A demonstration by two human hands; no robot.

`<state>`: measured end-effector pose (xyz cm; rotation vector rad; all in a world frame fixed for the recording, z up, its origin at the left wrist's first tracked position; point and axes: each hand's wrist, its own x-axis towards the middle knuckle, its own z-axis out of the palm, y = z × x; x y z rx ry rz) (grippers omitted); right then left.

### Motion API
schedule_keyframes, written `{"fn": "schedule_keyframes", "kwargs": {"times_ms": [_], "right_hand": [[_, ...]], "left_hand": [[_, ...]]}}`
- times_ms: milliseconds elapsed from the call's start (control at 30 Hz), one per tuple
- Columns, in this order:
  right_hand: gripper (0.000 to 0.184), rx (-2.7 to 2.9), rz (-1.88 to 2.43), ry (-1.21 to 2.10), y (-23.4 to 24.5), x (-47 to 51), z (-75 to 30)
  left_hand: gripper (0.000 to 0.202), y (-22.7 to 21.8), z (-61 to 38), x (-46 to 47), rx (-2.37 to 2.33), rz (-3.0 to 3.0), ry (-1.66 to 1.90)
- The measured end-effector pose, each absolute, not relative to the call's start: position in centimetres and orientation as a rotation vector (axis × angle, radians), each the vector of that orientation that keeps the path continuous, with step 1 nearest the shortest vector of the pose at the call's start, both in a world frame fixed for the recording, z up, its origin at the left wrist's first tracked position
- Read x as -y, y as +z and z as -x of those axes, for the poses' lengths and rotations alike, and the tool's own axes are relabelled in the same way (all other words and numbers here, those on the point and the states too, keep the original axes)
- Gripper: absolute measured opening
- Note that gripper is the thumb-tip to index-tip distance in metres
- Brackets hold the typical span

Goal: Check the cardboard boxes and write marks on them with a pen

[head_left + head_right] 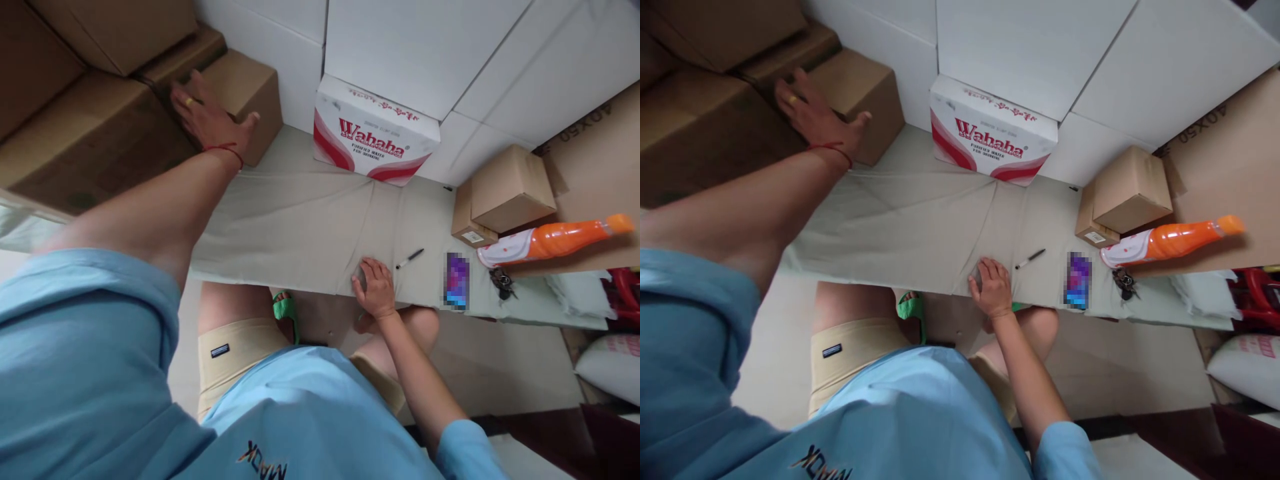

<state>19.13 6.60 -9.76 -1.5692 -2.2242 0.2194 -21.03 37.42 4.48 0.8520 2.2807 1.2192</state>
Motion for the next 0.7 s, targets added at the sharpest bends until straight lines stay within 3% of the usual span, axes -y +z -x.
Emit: {"fn": "schedule_keyframes", "kwargs": {"times_ms": [133,300,433,567,700], "right_hand": [[0.041,2.231,1.584,0.208,-9.9,-6.5,-19.1],[0.04,2.239,1.554,0.091,-10.3,-6.5,-19.1],[0.036,2.222,1.487,-0.013,-10.5,-6.6,-19.1],[0.033,2.188,1.462,-0.048,-10.5,-6.6,-19.0],[0.033,2.166,1.471,-0.018,-10.5,-6.6,-18.9]], "left_hand": [[0.155,5.4,21.8,-37.8,-2.412,-0.736,1.076],[0.147,4.7,21.8,-35.1,-2.312,-1.142,1.186],[0.141,4.6,20.4,-32.7,-2.208,-1.097,1.289],[0.117,3.7,18.9,-27.6,-2.187,-1.1,1.357],[0.099,1.0,18.2,-17.4,-2.02,-1.495,1.527]]}}
